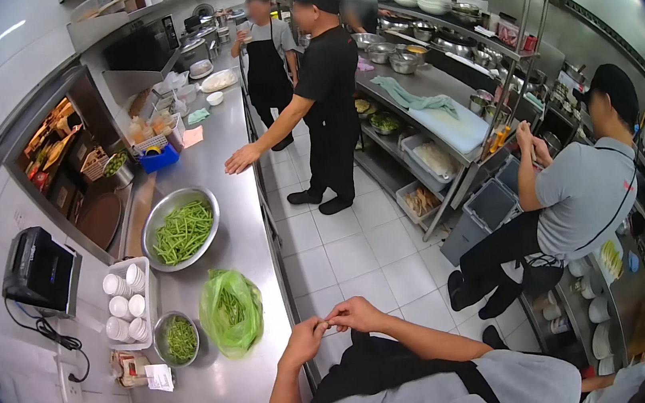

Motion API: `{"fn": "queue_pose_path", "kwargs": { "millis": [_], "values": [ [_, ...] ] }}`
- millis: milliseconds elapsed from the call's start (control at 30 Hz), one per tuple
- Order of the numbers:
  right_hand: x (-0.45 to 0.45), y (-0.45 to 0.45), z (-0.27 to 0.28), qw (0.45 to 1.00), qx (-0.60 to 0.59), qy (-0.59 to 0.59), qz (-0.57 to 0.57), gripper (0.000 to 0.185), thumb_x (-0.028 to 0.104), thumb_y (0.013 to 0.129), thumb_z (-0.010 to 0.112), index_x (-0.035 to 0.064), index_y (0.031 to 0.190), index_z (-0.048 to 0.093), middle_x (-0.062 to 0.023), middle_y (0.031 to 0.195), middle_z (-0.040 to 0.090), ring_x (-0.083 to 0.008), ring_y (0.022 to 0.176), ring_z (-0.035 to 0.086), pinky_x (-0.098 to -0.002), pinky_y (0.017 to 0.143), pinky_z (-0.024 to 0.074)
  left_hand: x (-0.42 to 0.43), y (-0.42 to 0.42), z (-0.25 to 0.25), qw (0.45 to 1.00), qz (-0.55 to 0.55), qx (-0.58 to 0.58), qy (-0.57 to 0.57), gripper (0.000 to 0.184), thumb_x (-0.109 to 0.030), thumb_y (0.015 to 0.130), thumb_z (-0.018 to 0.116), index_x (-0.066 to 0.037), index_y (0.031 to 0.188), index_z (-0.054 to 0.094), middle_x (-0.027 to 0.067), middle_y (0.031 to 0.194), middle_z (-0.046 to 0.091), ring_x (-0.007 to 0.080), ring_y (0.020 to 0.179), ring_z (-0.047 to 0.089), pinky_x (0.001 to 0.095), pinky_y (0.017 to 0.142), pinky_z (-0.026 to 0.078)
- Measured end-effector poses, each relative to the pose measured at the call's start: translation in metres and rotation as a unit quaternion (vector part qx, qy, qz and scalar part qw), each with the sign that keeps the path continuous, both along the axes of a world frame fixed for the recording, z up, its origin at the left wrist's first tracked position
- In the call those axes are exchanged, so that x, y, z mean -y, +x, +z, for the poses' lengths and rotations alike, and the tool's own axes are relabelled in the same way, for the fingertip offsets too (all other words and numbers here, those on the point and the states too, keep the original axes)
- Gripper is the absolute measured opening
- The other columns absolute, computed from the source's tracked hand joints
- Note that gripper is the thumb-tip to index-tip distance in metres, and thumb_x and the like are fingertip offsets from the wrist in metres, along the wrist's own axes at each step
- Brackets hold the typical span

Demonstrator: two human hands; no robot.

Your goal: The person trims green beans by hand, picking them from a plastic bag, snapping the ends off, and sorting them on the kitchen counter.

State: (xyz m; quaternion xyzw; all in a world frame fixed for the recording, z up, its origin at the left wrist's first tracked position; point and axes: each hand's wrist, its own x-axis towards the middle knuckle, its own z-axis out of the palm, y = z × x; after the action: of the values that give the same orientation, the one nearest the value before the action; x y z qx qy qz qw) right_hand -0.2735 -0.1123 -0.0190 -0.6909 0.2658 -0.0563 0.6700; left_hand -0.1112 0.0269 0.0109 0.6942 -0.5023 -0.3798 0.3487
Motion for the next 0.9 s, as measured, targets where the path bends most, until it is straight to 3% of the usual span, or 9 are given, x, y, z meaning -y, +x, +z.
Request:
{"fn": "queue_pose_path", "kwargs": {
  "millis": [200, 300, 333, 433, 667, 767, 900],
  "values": [
    [0.017, -0.007, -0.02, 0.998, -0.053, 0.023, 0.029, 0.019, 0.014, 0.097, 0.068, -0.0034, 0.104, 0.071, -0.009, 0.087, 0.073, -0.0131, 0.073, 0.07, -0.0276, 0.065, 0.0593, 0.011, -0.005, -0.025, 0.998, -0.027, 0.032, 0.036, 0.026, -0.024, 0.099, 0.058, 0.001, 0.102, 0.066, 0.0229, 0.087, 0.067, 0.038, 0.082, 0.065, 0.0431, 0.074, 0.05],
    [0.023, 0.004, -0.031, 0.997, -0.046, 0.06, 0.017, 0.019, 0.015, 0.096, 0.068, -0.0031, 0.102, 0.071, -0.0088, 0.085, 0.073, -0.0136, 0.074, 0.071, -0.0283, 0.065, 0.0598, 0.015, 0.002, -0.019, 0.995, -0.033, 0.081, 0.054, 0.025, -0.023, 0.099, 0.057, 0.001, 0.102, 0.064, 0.0231, 0.084, 0.066, 0.0398, 0.082, 0.066, 0.0447, 0.073, 0.05],
    [0.027, 0.006, -0.034, 0.996, -0.038, 0.078, 0.006, 0.019, 0.015, 0.096, 0.068, -0.003, 0.102, 0.071, -0.0087, 0.084, 0.073, -0.0139, 0.074, 0.071, -0.0286, 0.065, 0.06, 0.018, 0.007, -0.025, 0.988, -0.044, 0.139, 0.05, 0.024, -0.022, 0.1, 0.056, 0.001, 0.103, 0.062, 0.0221, 0.081, 0.067, 0.0368, 0.079, 0.068, 0.045, 0.071, 0.051],
    [0.038, 0.017, -0.036, 0.994, -0.001, 0.109, 0.008, 0.019, 0.016, 0.096, 0.069, -0.0025, 0.101, 0.073, -0.0079, 0.083, 0.072, -0.0128, 0.072, 0.069, -0.0279, 0.064, 0.0586, 0.029, 0.013, -0.022, 0.995, -0.003, 0.086, 0.057, 0.024, -0.023, 0.1, 0.054, 0.0, 0.101, 0.058, 0.028, 0.081, 0.065, 0.0483, 0.082, 0.064, 0.0554, 0.072, 0.047],
    [0.072, 0.027, -0.045, 0.993, 0.055, 0.099, -0.031, 0.019, 0.015, 0.096, 0.068, -0.0016, 0.105, 0.074, -0.0067, 0.08, 0.071, -0.0118, 0.068, 0.066, -0.0273, 0.065, 0.0566, 0.071, 0.015, -0.016, 0.991, -0.013, 0.132, 0.021, 0.021, -0.022, 0.101, 0.053, -0.001, 0.103, 0.058, 0.0255, 0.081, 0.066, 0.0474, 0.081, 0.064, 0.0551, 0.071, 0.048],
    [0.086, 0.022, -0.041, 0.992, 0.061, 0.103, -0.028, 0.018, 0.015, 0.096, 0.069, -0.0021, 0.101, 0.073, -0.0072, 0.079, 0.071, -0.0128, 0.069, 0.067, -0.028, 0.065, 0.0572, 0.087, 0.012, -0.009, 0.986, -0.027, 0.162, 0.039, 0.021, -0.019, 0.102, 0.053, 0.001, 0.107, 0.057, 0.0211, 0.08, 0.068, 0.0367, 0.076, 0.07, 0.0458, 0.07, 0.053],
    [0.086, 0.032, -0.067, 0.991, 0.048, 0.124, -0.019, 0.015, 0.012, 0.095, 0.066, -0.0018, 0.093, 0.071, -0.0082, 0.078, 0.071, -0.0133, 0.07, 0.068, -0.0283, 0.064, 0.0576, 0.091, 0.008, -0.012, 0.98, -0.018, 0.196, 0.034, 0.02, -0.019, 0.101, 0.055, 0.001, 0.104, 0.058, 0.0217, 0.083, 0.067, 0.0416, 0.08, 0.067, 0.0472, 0.073, 0.052]
  ]
}}
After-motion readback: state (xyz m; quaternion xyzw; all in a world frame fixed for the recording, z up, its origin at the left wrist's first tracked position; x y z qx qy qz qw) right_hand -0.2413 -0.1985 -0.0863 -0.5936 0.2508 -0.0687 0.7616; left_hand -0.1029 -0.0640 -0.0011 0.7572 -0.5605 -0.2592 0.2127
